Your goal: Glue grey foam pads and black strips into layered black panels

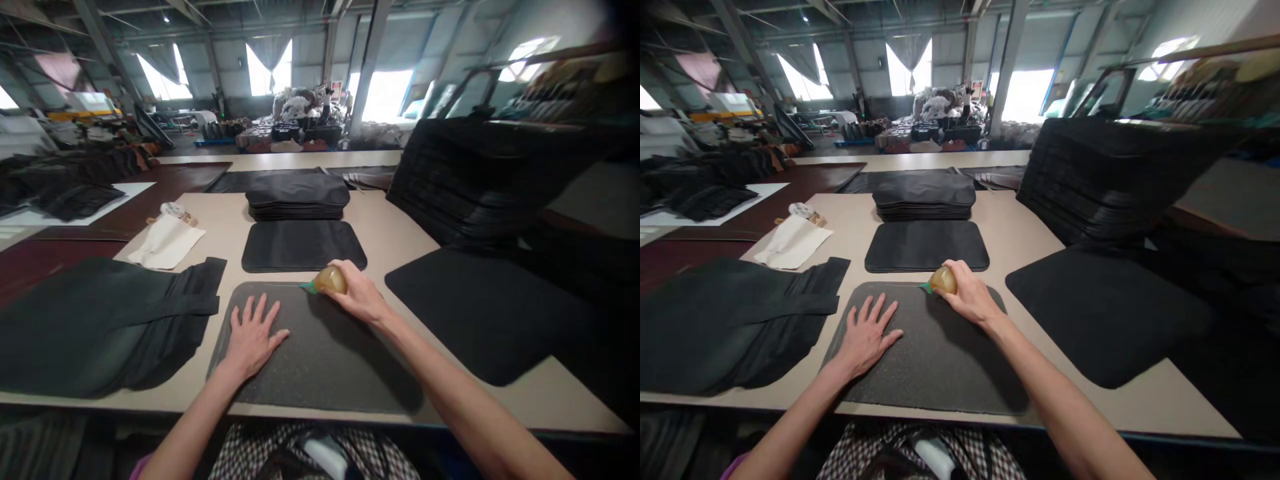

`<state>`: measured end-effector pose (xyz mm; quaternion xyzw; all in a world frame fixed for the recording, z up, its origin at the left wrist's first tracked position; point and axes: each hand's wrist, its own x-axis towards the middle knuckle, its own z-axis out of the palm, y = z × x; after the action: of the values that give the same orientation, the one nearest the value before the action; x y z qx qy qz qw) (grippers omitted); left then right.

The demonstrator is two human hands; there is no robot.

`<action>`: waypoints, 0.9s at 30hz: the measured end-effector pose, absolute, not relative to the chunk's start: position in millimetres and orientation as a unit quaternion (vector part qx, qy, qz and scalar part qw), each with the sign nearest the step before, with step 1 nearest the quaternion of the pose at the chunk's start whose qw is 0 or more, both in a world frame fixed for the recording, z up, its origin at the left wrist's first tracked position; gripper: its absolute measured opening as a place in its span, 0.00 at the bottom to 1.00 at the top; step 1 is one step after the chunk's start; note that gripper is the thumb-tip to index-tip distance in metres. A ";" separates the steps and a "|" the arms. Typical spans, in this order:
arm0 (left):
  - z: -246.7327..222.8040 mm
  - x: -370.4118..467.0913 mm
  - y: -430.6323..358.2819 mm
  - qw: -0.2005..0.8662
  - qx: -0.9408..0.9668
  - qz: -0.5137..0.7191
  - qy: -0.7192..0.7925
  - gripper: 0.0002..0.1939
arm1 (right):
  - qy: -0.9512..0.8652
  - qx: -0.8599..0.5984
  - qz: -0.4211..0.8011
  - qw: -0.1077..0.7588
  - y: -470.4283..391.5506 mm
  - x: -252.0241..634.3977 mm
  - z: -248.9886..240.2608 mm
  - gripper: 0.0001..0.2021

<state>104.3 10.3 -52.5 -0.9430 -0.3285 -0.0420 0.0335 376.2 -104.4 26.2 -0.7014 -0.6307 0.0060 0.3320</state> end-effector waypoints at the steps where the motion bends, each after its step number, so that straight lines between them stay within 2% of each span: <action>1: -53.3 104.5 10.3 0.036 -0.943 -0.040 -0.328 0.36 | -0.626 -0.707 0.002 0.329 -111.7 381.9 26.0 0.22; 19: -58.6 105.4 11.9 0.105 -0.944 -0.019 -0.314 0.34 | -0.500 -0.794 -0.067 0.339 -227.2 462.9 21.9 0.25; 27: -63.0 103.2 15.3 0.115 -0.943 0.002 -0.314 0.34 | -0.435 -0.819 -0.118 0.356 -261.3 472.5 25.8 0.26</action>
<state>103.2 15.3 -63.0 -0.9425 -0.3137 0.0024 0.1151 472.5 -261.3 25.8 -0.8186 -0.4349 -0.1185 0.3559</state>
